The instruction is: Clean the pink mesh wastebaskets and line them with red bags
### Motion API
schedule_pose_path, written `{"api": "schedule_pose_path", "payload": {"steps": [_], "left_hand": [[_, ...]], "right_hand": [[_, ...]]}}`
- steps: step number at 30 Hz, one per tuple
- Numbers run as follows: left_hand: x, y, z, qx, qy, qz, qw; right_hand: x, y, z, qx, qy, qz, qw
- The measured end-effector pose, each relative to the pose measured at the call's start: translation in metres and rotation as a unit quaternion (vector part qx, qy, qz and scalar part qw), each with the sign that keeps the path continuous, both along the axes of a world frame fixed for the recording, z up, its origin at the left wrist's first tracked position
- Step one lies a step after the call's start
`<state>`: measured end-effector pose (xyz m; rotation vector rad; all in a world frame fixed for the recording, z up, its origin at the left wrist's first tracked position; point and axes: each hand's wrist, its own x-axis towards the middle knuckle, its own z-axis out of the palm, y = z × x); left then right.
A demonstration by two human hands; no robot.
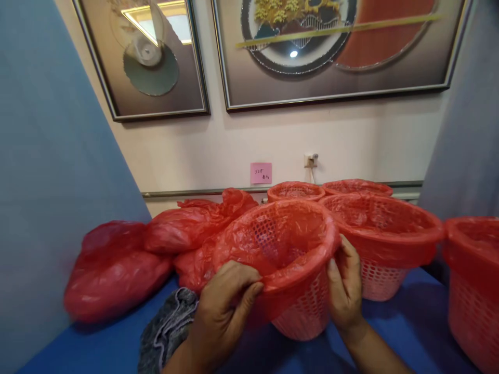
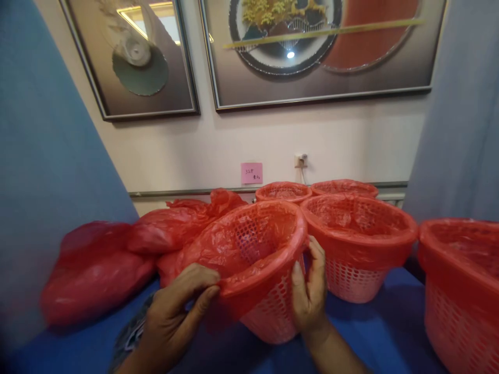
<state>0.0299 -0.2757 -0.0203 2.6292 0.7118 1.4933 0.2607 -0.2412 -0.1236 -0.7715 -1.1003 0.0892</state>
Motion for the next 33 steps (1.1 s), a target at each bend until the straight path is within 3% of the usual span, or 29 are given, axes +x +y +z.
{"api": "schedule_pose_path", "payload": {"steps": [3,6,14,18,25,29,33], "left_hand": [[0.004,-0.002,-0.002,0.040,0.010,-0.008,0.999],[0.010,-0.005,-0.002,0.062,0.016,-0.023,0.998],[0.023,-0.001,0.008,0.072,-0.028,-0.022,0.997],[0.024,0.001,0.006,0.046,-0.051,-0.012,0.998],[0.024,0.004,-0.008,-0.031,-0.188,0.056,0.980],[0.030,0.000,0.001,-0.124,-0.184,0.023,0.975],[0.033,-0.005,0.021,-0.157,-0.172,-0.012,0.972]], "right_hand": [[-0.006,-0.006,-0.011,-0.037,0.019,0.023,0.999],[-0.005,-0.010,-0.012,-0.051,0.015,0.001,0.999],[0.017,-0.006,0.036,-0.014,-0.027,0.030,0.999],[0.013,-0.008,0.050,-0.010,0.012,0.069,0.997],[0.006,-0.010,0.053,-0.044,0.029,0.080,0.995],[0.008,-0.008,0.054,-0.055,0.010,0.070,0.996],[0.005,-0.011,0.051,-0.049,-0.002,0.028,0.998]]}}
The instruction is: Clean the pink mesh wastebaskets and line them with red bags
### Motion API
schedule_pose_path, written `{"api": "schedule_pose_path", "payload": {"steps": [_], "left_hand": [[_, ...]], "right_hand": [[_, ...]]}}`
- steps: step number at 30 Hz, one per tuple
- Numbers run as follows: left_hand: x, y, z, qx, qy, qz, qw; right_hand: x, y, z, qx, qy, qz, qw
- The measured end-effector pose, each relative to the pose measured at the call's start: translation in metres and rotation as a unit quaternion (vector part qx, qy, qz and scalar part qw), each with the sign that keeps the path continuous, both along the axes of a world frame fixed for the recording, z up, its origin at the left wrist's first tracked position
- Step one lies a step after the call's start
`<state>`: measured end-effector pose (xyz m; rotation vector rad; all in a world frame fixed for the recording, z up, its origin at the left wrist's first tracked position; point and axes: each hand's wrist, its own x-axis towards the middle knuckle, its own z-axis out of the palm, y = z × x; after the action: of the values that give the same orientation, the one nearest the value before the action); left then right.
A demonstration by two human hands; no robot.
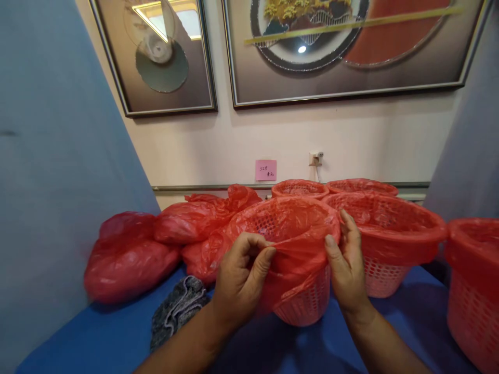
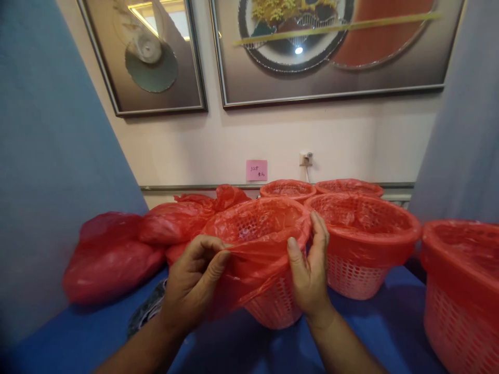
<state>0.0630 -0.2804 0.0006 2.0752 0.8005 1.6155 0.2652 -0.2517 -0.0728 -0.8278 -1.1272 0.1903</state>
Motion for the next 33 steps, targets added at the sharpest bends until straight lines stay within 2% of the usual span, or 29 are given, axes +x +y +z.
{"api": "schedule_pose_path", "payload": {"steps": [8,13,16,19,22,24,26,29,33], "left_hand": [[0.017,0.010,0.041,0.045,0.003,0.000,0.999],[0.026,0.004,0.048,-0.014,0.062,-0.067,0.996],[0.019,-0.004,0.051,0.008,0.150,-0.045,0.988],[0.009,-0.010,0.058,0.077,0.262,-0.013,0.962],[0.003,-0.011,0.065,0.113,0.371,-0.028,0.921],[0.004,-0.009,0.069,0.119,0.405,-0.038,0.906],[0.009,-0.006,0.071,0.118,0.391,-0.040,0.912],[0.016,-0.003,0.074,0.107,0.319,-0.008,0.942],[0.018,0.004,0.071,0.039,0.198,0.037,0.979]], "right_hand": [[-0.015,-0.011,-0.020,-0.025,0.059,0.014,0.998],[-0.015,-0.007,-0.026,-0.031,0.064,0.054,0.996],[-0.014,-0.007,-0.029,-0.012,0.081,0.035,0.996],[-0.015,-0.010,-0.036,-0.013,0.097,0.017,0.995],[-0.017,-0.016,-0.048,-0.029,0.106,0.018,0.994],[-0.017,-0.020,-0.055,-0.025,0.112,0.013,0.993],[-0.017,-0.023,-0.062,-0.008,0.110,0.003,0.994],[-0.016,-0.028,-0.072,0.038,0.089,-0.026,0.995],[-0.010,-0.039,-0.075,0.128,0.006,-0.094,0.987]]}}
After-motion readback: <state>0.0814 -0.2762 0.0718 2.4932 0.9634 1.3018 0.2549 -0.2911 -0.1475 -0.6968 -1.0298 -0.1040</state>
